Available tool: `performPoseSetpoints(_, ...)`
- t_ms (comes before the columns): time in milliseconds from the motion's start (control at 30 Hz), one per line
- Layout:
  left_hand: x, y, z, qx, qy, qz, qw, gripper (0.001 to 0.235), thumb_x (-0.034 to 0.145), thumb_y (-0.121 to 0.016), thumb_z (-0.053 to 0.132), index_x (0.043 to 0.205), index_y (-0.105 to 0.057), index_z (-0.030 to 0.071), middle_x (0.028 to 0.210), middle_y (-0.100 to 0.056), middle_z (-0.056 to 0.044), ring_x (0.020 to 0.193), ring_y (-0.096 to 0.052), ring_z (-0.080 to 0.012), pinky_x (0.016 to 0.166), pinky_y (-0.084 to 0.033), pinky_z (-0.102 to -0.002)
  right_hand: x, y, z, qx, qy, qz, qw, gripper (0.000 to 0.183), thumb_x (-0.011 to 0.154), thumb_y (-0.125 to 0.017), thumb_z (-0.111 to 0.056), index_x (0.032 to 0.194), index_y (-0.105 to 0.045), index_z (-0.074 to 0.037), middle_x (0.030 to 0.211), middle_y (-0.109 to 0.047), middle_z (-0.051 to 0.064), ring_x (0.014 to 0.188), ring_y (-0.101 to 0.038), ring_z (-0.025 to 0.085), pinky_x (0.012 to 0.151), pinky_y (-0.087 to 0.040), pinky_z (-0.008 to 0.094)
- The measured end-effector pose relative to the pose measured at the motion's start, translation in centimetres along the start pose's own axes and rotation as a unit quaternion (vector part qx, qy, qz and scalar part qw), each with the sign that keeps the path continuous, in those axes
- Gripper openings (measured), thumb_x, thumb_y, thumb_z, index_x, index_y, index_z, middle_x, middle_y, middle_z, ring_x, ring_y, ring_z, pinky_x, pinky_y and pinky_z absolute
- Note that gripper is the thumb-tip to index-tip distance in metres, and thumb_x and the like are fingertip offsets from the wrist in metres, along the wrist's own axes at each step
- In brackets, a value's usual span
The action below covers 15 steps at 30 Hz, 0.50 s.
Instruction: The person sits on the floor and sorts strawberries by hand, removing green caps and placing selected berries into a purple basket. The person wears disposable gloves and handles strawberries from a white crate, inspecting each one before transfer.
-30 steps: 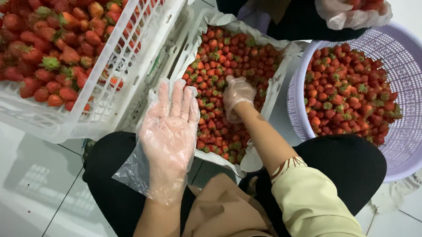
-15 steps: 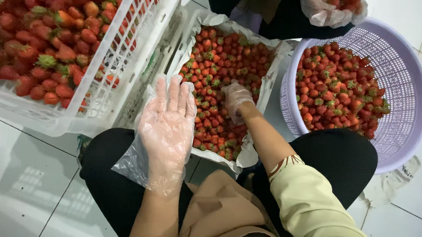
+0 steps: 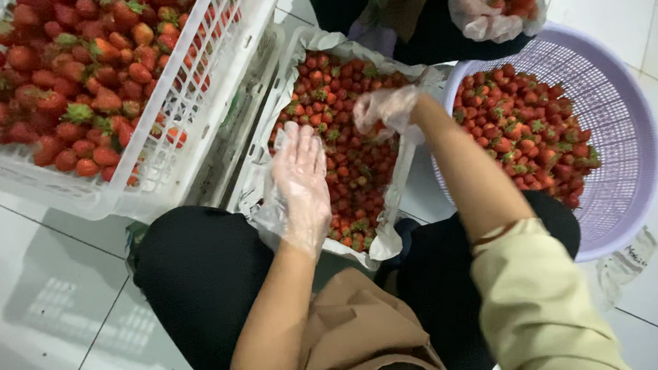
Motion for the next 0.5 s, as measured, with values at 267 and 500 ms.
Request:
performPoseSetpoints(267, -1.7, -1.8, -3.1, -0.089, 0.061, -0.04, 0.993, 0.044, 0.104, -0.049, 0.037, 0.135, -0.057, 0.005, 0.123, -0.064, -0.012, 0.11, -0.065, -0.0241, 0.091, -0.058, -0.042, -8.6, -5.0, -8.5, 0.146, 0.169, -0.04, 0.974, 0.027, 0.077, -0.081, -0.006, 0.099, -0.067, -0.009, 0.114, -0.075, 0.007, 0.109, -0.069, 0.024, 0.09, -0.06, 0.04)
performPoseSetpoints(500, -4.0, -3.6, 0.3, 0.023, -0.075, -0.144, 0.986, 0.044, 0.11, -0.057, 0.032, 0.137, -0.058, -0.003, 0.123, -0.062, -0.018, 0.101, -0.065, -0.0244, 0.085, -0.058, -0.036, -12.4, -7.6, -10.1, 0.02, 0.304, 0.096, 0.948, 0.051, 0.076, -0.081, -0.011, 0.125, -0.065, -0.011, 0.161, -0.026, 0.021, 0.141, -0.039, 0.035, 0.113, -0.041, 0.045)
Point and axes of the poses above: each hand's wrist, its own x-axis towards the middle knuckle, its own y-axis out of the back of the hand, z = x × y, the point moved 8 cm from there along x, towards the middle knuckle
